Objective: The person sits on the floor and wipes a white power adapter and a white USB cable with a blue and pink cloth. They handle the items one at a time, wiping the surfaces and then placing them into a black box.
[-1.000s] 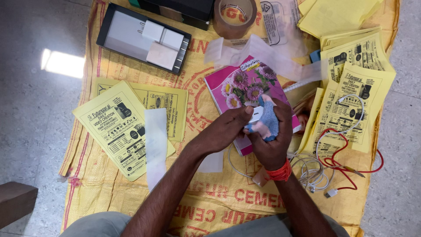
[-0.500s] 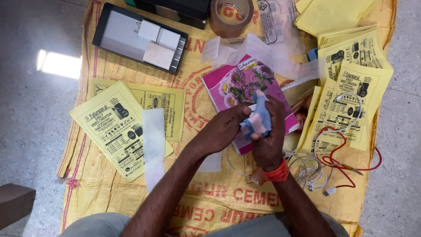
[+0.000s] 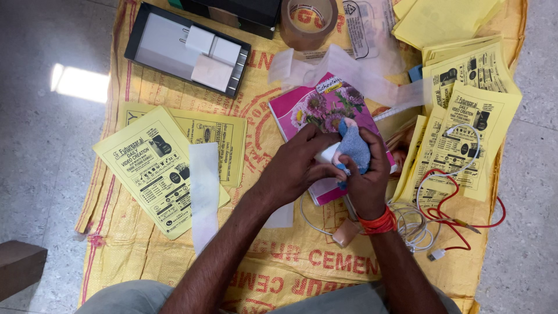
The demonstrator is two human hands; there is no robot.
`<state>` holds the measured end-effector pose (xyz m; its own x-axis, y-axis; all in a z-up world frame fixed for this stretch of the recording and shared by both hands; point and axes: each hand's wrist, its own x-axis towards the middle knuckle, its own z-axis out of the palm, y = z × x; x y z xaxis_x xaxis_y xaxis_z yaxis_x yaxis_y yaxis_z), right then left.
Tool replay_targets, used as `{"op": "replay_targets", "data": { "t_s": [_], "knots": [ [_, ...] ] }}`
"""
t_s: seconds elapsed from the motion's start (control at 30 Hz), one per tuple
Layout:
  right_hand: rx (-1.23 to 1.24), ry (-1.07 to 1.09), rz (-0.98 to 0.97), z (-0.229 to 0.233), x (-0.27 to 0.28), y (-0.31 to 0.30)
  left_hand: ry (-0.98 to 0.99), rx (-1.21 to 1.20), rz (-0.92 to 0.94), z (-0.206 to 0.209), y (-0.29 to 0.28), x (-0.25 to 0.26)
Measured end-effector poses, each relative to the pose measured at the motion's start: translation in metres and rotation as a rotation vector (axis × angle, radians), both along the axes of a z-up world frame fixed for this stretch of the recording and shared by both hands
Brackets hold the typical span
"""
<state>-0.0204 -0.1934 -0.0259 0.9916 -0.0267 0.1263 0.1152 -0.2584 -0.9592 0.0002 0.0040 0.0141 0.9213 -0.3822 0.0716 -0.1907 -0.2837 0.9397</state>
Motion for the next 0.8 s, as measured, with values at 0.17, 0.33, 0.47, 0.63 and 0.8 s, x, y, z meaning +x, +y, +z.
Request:
{"op": "replay_targets", "data": {
  "t_s": [0.17,0.33,0.47,0.63,0.8],
  "knots": [
    [0.039,-0.020,-0.015,-0.001,-0.002,0.000,0.093,-0.105,-0.005,0.002,-0.001,0.000],
    [-0.022,-0.022,-0.135,-0.002,-0.002,-0.003,-0.008,-0.026,0.021,0.005,-0.001,-0.001],
    [0.306,0.028,-0.125,-0.001,0.003,0.001,-0.091,-0.138,0.009,0.004,0.005,0.003],
    [0.497,0.169,-0.002,0.006,-0.002,0.008,-0.146,-0.179,0.042,0.003,0.007,0.003],
    [0.410,0.132,0.086,0.005,-0.005,0.011,-0.065,-0.145,0.045,0.003,0.010,0.003]
  ]
}}
